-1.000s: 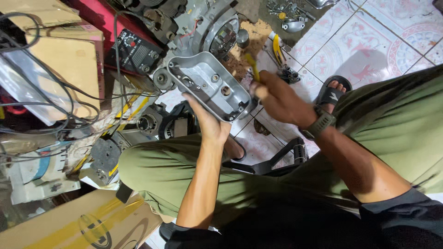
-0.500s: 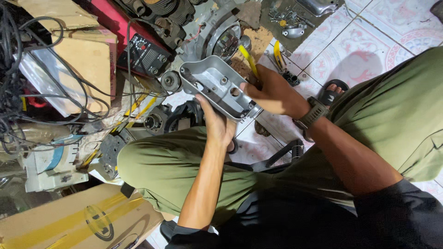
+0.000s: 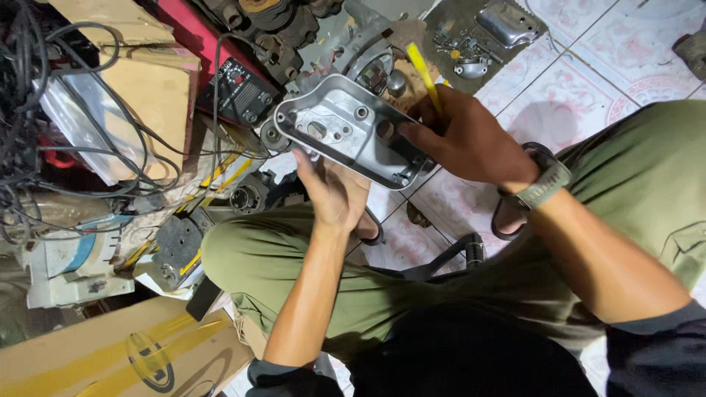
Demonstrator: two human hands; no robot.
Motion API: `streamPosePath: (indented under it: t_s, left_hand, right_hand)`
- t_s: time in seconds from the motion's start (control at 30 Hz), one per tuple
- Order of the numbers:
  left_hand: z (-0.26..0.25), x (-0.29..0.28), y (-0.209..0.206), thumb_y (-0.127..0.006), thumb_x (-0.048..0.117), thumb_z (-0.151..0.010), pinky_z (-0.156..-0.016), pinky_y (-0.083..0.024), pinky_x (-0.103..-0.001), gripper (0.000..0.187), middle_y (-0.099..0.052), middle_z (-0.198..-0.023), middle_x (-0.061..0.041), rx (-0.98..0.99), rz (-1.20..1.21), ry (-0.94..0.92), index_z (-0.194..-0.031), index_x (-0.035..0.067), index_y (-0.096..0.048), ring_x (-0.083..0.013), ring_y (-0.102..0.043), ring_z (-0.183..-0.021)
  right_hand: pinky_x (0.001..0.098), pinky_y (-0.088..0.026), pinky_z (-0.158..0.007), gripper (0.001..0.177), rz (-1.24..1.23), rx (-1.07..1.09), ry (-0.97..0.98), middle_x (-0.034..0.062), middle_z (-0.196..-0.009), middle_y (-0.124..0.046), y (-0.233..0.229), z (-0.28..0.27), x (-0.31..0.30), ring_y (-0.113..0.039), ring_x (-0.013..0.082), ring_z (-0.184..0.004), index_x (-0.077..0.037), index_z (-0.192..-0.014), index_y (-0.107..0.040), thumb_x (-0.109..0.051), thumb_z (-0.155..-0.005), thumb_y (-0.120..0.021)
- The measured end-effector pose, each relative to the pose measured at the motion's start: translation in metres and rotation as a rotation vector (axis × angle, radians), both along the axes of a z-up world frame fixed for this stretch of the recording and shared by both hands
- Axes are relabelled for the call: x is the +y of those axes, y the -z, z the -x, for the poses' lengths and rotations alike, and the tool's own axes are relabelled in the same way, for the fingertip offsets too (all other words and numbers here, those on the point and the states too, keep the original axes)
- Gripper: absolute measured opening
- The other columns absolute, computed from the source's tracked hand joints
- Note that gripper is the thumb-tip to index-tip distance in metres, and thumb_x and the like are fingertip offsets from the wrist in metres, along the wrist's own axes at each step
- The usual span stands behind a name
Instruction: The person scrubs the inside of a cylindrical metal part with a yellow-handled brush, then scrubs the surface of a larger metal casing. The person is sitting on a chair with legs crossed while working.
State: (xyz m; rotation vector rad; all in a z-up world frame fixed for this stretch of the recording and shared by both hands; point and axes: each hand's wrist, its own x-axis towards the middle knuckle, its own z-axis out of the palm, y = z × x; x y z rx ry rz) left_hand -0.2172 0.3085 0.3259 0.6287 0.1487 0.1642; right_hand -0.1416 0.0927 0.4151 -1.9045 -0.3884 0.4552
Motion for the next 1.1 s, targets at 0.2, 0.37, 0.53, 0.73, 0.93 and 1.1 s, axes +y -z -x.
streamPosePath:
  t_s: [0.2,0.37,0.53,0.73,0.93,1.1]
  left_hand:
    - [-0.016,0.013,-0.089,-0.053,0.062,-0.1,-0.123,-0.037,-0.042,0.071,-0.061,-0.143,-0.011,-0.09,0.062,0.078,-0.145,0.006,-0.054,-0.0234,-0.056,-0.136]
    - [-0.078,0.034,-0.118,-0.058,0.058,-0.09,-0.066,-0.058,-0.035,0.048,-0.067,-0.081,0.002,0.242,-0.117,0.046,-0.1,0.012,-0.066,-0.0176,-0.066,-0.071]
    - [-0.15,0.041,-0.105,-0.065,0.055,-0.081,-0.068,-0.064,-0.045,0.045,-0.066,-0.083,-0.003,0.523,-0.226,-0.025,-0.098,0.013,-0.063,-0.0206,-0.07,-0.074]
    - [-0.195,0.045,-0.081,-0.065,0.038,-0.089,-0.089,-0.06,-0.032,0.051,-0.071,-0.108,-0.01,0.572,-0.276,0.091,-0.127,0.003,-0.06,-0.019,-0.07,-0.098]
    - [-0.216,0.052,-0.071,-0.059,0.042,-0.092,-0.095,-0.059,-0.031,0.056,-0.071,-0.123,-0.008,0.54,-0.513,0.166,-0.137,0.009,-0.054,-0.0185,-0.069,-0.113]
    - [-0.222,0.06,-0.064,-0.058,0.047,-0.098,-0.105,-0.054,-0.031,0.051,-0.068,-0.13,-0.007,0.359,-0.668,0.163,-0.135,0.011,-0.058,-0.0176,-0.064,-0.123]
  right_hand:
    - [0.0353,-0.034,-0.056,0.026,0.075,-0.32,-0.095,0.0018,-0.076,-0.048,-0.046,-0.016,0.006,-0.039,0.0163,-0.063,-0.009,-0.094,-0.05,-0.021,-0.104,-0.071]
    - [0.0331,-0.038,-0.054,0.025,0.168,-0.267,-0.145,0.0008,-0.075,-0.05,-0.056,-0.091,0.016,-0.044,0.0154,-0.061,-0.008,-0.098,-0.054,-0.021,-0.105,-0.075]
    - [0.0404,-0.039,-0.056,0.029,0.372,-0.214,-0.146,0.0069,-0.076,-0.057,-0.027,-0.164,0.014,-0.052,0.0211,-0.064,-0.004,-0.099,-0.06,-0.028,-0.109,-0.074]
    - [0.0301,-0.049,-0.081,0.027,0.335,-0.028,0.053,0.0049,-0.108,-0.069,-0.008,-0.192,0.001,-0.066,0.014,-0.097,-0.004,-0.124,-0.064,-0.022,-0.107,-0.077]
    - [0.0281,-0.05,-0.073,0.023,0.138,-0.016,0.013,0.0154,-0.116,-0.067,0.024,-0.231,-0.014,-0.065,0.0208,-0.097,0.006,-0.128,-0.06,-0.007,-0.116,-0.074]
    - [0.0324,-0.051,-0.085,0.029,0.201,-0.241,-0.121,0.0179,-0.119,-0.066,0.024,-0.26,-0.015,-0.063,0.0246,-0.105,0.01,-0.136,-0.066,0.0,-0.12,-0.087]
